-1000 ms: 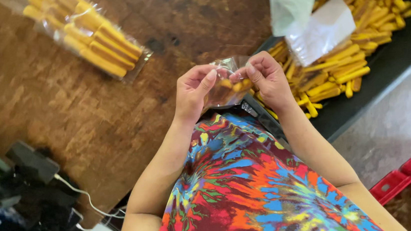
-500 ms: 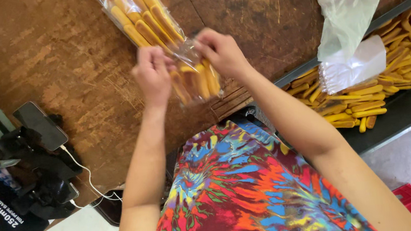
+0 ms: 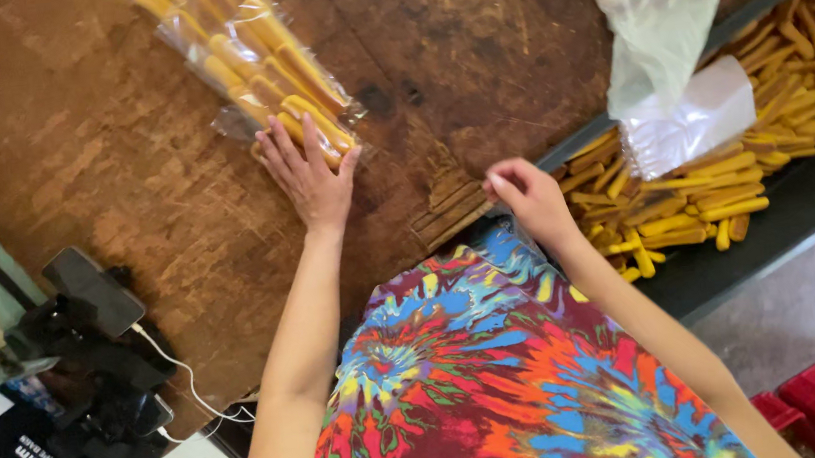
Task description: The person picks up yellow breadsticks from a black plastic bin and places them into clear plastic bags by hand, then stacks the filled bags on a wooden surface.
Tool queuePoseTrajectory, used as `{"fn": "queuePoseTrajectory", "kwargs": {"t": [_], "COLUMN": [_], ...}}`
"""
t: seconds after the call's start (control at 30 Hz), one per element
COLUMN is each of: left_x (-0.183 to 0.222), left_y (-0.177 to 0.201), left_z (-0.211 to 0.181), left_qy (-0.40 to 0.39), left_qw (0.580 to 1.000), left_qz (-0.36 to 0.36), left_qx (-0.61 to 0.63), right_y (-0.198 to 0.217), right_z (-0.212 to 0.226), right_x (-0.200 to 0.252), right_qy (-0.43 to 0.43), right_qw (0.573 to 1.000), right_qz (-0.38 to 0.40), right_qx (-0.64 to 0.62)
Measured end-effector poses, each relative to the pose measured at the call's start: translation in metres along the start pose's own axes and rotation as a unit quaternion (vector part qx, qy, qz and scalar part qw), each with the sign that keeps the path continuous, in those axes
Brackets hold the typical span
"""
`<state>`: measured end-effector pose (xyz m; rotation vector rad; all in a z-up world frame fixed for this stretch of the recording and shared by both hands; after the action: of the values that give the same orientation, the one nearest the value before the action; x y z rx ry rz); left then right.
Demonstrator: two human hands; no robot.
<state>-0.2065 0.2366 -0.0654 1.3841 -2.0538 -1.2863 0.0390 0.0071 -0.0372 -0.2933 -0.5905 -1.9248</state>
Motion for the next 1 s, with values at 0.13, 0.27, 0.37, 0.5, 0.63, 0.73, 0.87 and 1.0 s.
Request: {"fn": "queuePoseTrajectory", "kwargs": {"t": [0.13, 0.27, 0.37, 0.5, 0.63, 0.73, 0.87, 1.0], "left_x": [0.004, 0.004, -0.008, -0.032, -0.04, -0.041, -0.041, -0.034], "left_y": [-0.031, -0.049, -0.049, -0.041, -0.03, -0.024, -0.02, -0.014], "left_z": [0.007, 0.014, 0.024, 0.039, 0.035, 0.031, 0.024, 0.018], "left_qy": [-0.045, -0.104, -0.121, -0.101, -0.122, -0.114, -0.098, -0.064], "left_qw": [0.998, 0.99, 0.984, 0.98, 0.973, 0.969, 0.971, 0.973], "left_qz": [0.038, 0.056, 0.062, 0.072, 0.079, 0.097, 0.106, 0.138], "left_qx": [-0.011, -0.074, -0.112, -0.157, -0.179, -0.194, -0.189, -0.172], "right_y": [0.014, 0.026, 0.042, 0.066, 0.088, 0.093, 0.087, 0.082], "right_z": [-0.057, -0.077, -0.088, -0.137, -0.218, -0.254, -0.23, -0.189], "right_x": [0.067, 0.094, 0.105, 0.12, 0.152, 0.165, 0.15, 0.115], "right_qy": [-0.085, -0.118, -0.116, -0.158, -0.316, -0.304, -0.313, -0.334], "right_qw": [0.993, 0.981, 0.972, 0.965, 0.9, 0.87, 0.872, 0.831], "right_qz": [-0.069, -0.115, -0.167, -0.207, -0.276, -0.324, -0.314, -0.32], "right_qx": [-0.046, -0.098, -0.117, -0.024, 0.12, 0.214, 0.207, 0.308]}}
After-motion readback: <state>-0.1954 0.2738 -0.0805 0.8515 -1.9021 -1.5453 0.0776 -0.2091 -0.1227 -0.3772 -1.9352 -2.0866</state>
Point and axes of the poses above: each hand's wrist, its own x-axis away from the middle knuckle, its own y-axis out of the back of the hand, z = x × y, the point moved 2 cm from there along -x, towards the middle knuckle, and after that the axes turned 11 degrees about x, right-handed, at the moved point
